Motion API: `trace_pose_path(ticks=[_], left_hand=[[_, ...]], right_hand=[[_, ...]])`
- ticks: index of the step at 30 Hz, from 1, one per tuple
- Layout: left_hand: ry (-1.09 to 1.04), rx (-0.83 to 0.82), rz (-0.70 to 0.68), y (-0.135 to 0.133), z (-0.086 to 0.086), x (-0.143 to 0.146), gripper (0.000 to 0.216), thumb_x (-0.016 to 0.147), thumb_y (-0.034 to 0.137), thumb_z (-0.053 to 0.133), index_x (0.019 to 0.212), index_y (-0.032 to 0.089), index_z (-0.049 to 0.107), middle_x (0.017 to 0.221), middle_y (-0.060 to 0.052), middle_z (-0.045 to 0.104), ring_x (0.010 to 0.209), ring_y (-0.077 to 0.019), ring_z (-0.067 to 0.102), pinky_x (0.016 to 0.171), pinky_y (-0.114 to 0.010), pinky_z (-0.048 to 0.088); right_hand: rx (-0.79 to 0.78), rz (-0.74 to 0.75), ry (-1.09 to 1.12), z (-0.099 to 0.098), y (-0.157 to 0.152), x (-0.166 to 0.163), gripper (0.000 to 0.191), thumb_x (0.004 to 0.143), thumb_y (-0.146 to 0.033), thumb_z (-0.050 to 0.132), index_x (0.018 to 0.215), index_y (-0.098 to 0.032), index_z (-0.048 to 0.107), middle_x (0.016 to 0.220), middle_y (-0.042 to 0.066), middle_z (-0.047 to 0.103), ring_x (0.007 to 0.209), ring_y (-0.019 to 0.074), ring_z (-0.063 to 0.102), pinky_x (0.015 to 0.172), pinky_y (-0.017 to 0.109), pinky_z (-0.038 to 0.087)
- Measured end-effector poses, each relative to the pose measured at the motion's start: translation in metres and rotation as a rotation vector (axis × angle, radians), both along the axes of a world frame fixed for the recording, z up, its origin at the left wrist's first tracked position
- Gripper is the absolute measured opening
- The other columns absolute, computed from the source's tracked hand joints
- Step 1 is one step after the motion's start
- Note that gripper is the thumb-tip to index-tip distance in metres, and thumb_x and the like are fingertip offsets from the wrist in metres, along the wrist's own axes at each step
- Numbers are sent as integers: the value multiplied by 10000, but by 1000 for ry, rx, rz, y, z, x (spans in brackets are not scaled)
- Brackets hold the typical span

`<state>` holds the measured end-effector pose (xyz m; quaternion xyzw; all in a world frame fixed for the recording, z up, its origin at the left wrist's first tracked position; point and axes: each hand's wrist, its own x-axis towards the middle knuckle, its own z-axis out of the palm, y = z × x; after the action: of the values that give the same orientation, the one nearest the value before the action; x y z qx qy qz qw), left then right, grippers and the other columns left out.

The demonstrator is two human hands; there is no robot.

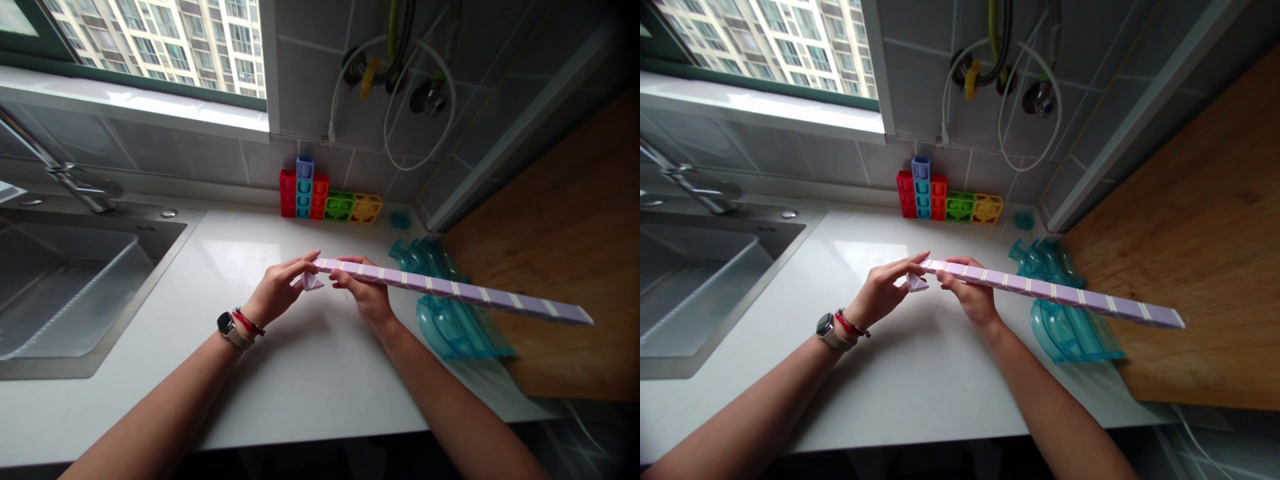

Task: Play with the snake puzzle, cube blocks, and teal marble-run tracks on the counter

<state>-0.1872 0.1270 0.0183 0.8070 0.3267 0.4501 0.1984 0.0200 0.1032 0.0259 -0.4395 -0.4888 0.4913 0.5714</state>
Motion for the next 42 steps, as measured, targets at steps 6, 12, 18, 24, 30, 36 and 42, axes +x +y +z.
trace_pose_path(ticks=[6, 12, 18, 24, 30, 36, 42], left_hand=[[-45, -101, -52, -7, 2, 6, 130, 898, 183, 705, 1023, 214, 687, 1382, -115, 686, 1100, -263, 751, 974, -394, 603], [-161, -223, 5, -13, 0, 11, 176, 917, 257, 712, 1077, 233, 642, 1352, -98, 709, 1102, -279, 750, 983, -433, 603], [-425, -445, -110, -16, 2, 21, 226, 945, 258, 687, 1113, 216, 542, 1280, -149, 731, 1252, -279, 672, 1000, -405, 570], [-673, -742, -250, -6, 8, 16, 365, 874, 350, 791, 1110, 190, 563, 1165, -133, 762, 1201, -280, 694, 1070, -430, 516], [-809, -1049, -333, 1, 1, 9, 319, 891, 383, 777, 1086, 176, 633, 996, -72, 776, 947, -196, 767, 1021, -402, 558], [-784, -1160, -315, -1, 3, 8, 284, 874, 398, 790, 913, 186, 606, 896, -28, 733, 876, -184, 768, 956, -397, 600], [-919, -1291, -154, -4, 2, 14, 344, 818, 427, 835, 873, 211, 573, 772, 24, 683, 676, -118, 703, 799, -319, 646]], right_hand=[[136, 10, -232, 7, -7, 1, 270, 811, -389, 832, 1028, -239, 775, 996, 44, 791, 876, 210, 736, 792, 318, 593], [139, -56, -231, 9, -5, 2, 258, 800, -388, 832, 1001, -238, 774, 1033, 46, 797, 906, 218, 742, 833, 330, 591], [126, -96, -194, 4, -5, 0, 260, 790, -387, 838, 989, -234, 769, 1015, 51, 796, 834, 202, 729, 756, 313, 586], [151, -3, -208, 13, -6, 4, 252, 797, -380, 828, 998, -244, 762, 1028, 53, 799, 874, 221, 746, 788, 345, 604], [153, 196, -185, 18, -5, 9, 254, 812, -382, 818, 1021, -259, 746, 1124, 67, 799, 1046, 259, 748, 937, 419, 593], [166, 209, -259, 18, -1, 18, 272, 788, -413, 827, 1001, -256, 767, 1110, 66, 799, 932, 235, 748, 782, 354, 615], [323, 131, -310, 6, -7, 2, 253, 791, -345, 821, 1029, -277, 770, 1100, 71, 792, 1003, 266, 743, 933, 440, 586]])
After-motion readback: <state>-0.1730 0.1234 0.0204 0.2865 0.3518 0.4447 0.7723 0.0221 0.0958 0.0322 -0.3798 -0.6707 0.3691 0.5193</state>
